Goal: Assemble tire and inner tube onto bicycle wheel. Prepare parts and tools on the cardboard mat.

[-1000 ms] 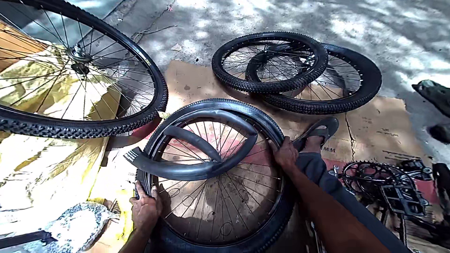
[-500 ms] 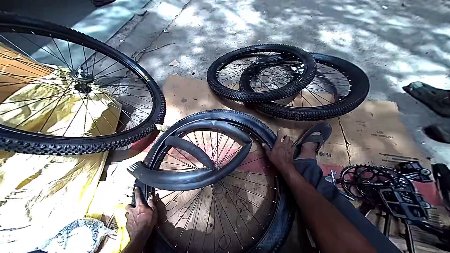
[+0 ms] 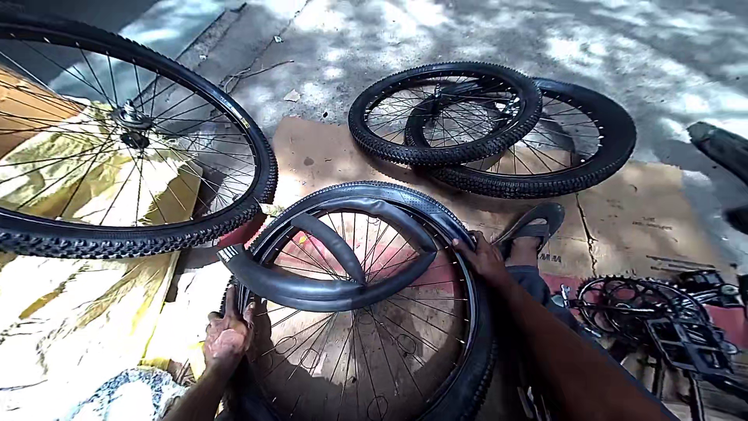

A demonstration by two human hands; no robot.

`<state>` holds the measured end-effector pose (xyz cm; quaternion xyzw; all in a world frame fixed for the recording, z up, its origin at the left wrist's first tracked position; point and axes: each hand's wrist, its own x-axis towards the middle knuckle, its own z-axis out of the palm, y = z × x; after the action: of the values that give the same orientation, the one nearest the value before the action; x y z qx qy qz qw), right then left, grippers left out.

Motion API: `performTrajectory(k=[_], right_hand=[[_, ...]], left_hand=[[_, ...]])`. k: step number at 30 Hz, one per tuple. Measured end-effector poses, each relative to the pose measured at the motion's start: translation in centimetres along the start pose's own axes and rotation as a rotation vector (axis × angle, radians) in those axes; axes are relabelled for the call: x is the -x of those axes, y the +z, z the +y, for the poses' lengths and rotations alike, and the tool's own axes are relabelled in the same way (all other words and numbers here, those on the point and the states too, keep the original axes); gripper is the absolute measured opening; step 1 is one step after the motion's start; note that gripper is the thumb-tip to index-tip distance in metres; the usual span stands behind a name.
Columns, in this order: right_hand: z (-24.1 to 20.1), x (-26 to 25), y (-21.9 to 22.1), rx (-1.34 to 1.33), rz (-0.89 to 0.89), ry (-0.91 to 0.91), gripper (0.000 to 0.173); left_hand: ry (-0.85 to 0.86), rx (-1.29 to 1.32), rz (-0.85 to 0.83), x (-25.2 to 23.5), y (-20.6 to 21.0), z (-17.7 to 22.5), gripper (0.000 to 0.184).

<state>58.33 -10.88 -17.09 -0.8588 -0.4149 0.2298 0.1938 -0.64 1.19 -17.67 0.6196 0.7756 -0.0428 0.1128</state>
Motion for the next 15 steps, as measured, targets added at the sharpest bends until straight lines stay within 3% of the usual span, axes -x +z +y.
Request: performTrajectory(k=[4, 10, 12, 15], right_hand=[[-2.9, -0.4, -1.4, 0.170, 0.006, -0.075, 0.082], [-2.5, -2.0, -1.3, 0.066, -0.177, 0.052, 0.064], [-2.1, -2.1, -1.0, -0.010, -0.139, 0.044, 0.064], [-3.1, -1.1, -2.3, 0.071, -0.129, 0.003, 0.086]], left_hand=[[0.020, -0.003, 0.022, 0.1, 1.3, -0.1, 0.069], [-0.003, 0.013, -0.023, -0.4, 0.2, 0.2, 0.072], [0.019, 0.030, -0.083, -1.6, 0.0, -0.3, 0.078], [0.011, 0.056, -0.213, -1.6, -0.9, -0.6, 0.087]])
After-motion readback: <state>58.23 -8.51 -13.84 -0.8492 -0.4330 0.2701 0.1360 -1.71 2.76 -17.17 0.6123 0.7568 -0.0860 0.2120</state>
